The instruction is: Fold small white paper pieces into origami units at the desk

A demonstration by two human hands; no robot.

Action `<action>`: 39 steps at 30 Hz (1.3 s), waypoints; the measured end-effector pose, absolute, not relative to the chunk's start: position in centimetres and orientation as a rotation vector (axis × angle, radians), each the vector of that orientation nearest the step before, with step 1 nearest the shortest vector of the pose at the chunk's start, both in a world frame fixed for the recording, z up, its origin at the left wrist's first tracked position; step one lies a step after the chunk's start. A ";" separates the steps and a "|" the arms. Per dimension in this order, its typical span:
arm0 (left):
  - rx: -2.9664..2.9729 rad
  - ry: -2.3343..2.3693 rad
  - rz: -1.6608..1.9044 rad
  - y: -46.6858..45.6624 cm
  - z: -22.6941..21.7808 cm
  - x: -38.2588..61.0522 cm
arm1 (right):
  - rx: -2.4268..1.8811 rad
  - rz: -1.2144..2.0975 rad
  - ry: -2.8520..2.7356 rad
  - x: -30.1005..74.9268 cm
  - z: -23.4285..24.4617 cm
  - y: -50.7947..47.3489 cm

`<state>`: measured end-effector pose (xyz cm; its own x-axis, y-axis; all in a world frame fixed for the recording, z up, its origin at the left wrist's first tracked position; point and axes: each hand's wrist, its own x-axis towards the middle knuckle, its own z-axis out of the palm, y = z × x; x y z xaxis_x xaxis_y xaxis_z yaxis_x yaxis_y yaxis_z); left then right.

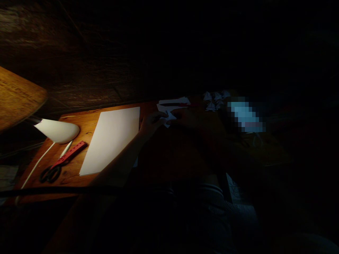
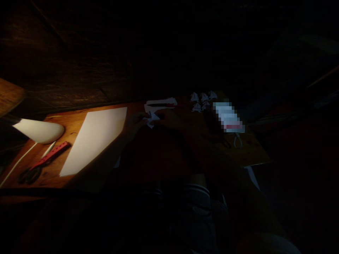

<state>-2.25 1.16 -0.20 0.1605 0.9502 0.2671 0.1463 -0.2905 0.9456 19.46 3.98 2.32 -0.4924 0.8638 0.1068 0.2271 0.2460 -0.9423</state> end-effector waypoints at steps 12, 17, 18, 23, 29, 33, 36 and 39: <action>1.491 1.062 1.184 1.8 -0.2 -2.1 | -0.857 1.303 -1.955 19.6 1.6 4.2; 1.452 1.077 1.223 1.9 -0.2 -2.2 | -0.914 1.238 -1.873 19.6 1.7 4.0; 1.459 1.085 1.209 2.0 -0.2 -2.2 | -0.902 1.231 -1.875 19.6 1.6 4.0; 1.574 1.135 1.126 2.3 -0.3 -2.3 | -0.880 1.198 -1.890 19.6 1.2 4.3; 1.627 1.100 1.128 2.0 -0.3 -2.4 | -0.816 1.229 -1.948 19.5 1.1 4.2; 1.509 1.101 1.124 1.6 0.2 -2.2 | -0.779 1.254 -1.961 19.5 1.0 4.4; 1.486 1.117 1.077 1.3 0.7 -2.2 | -0.783 1.292 -1.969 19.5 0.7 4.8; 1.487 1.121 1.055 1.1 1.0 -2.2 | -0.772 1.302 -1.987 19.3 0.5 4.8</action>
<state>-2.21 1.09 1.02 0.2040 0.9752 0.0857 0.1447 -0.1167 0.9826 19.34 4.84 0.51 -0.6277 0.7555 0.1877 0.1295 0.3391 -0.9318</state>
